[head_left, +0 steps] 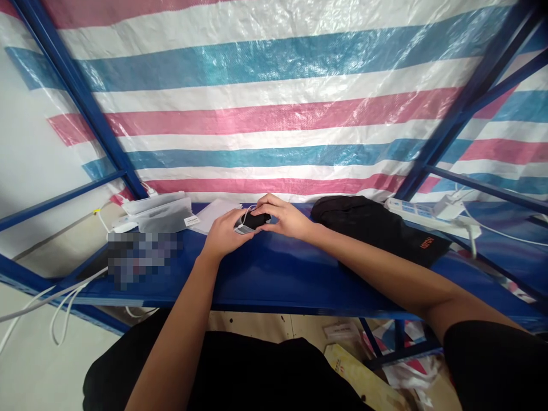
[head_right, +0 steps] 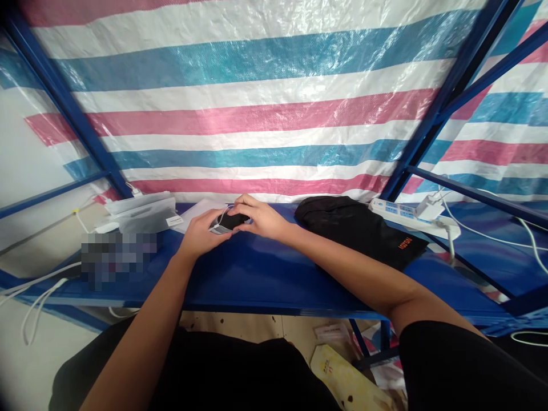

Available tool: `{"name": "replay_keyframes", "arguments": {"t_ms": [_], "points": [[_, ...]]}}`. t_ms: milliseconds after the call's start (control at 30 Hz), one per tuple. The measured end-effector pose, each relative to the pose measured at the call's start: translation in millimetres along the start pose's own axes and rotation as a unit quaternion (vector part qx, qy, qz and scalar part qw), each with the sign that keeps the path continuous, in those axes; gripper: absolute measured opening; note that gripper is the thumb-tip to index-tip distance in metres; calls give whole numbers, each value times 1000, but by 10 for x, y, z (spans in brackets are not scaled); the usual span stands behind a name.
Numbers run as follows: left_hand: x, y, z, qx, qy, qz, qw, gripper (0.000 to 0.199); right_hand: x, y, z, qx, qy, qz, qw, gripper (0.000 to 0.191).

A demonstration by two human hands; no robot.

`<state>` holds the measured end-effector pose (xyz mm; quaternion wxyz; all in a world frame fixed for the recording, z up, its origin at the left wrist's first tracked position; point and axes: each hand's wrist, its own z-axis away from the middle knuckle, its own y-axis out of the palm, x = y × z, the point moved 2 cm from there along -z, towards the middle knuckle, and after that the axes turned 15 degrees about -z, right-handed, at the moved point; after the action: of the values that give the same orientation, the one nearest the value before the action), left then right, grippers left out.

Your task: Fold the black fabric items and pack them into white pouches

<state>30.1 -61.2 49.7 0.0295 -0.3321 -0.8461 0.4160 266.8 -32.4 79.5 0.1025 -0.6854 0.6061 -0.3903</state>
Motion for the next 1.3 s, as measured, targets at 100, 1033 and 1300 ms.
{"name": "replay_keyframes", "arguments": {"t_ms": [100, 1033, 1300], "points": [[30, -27, 12, -20, -21, 25, 999, 55, -4, -83, -26, 25, -1, 27, 999, 45], [155, 61, 26, -42, -62, 81, 994, 29, -283, 39, 155, 114, 1, 97, 989, 34], [257, 35, 17, 7, -12, 59, 998, 37, -332, 49, 192, 70, 9, 99, 993, 37]]}}
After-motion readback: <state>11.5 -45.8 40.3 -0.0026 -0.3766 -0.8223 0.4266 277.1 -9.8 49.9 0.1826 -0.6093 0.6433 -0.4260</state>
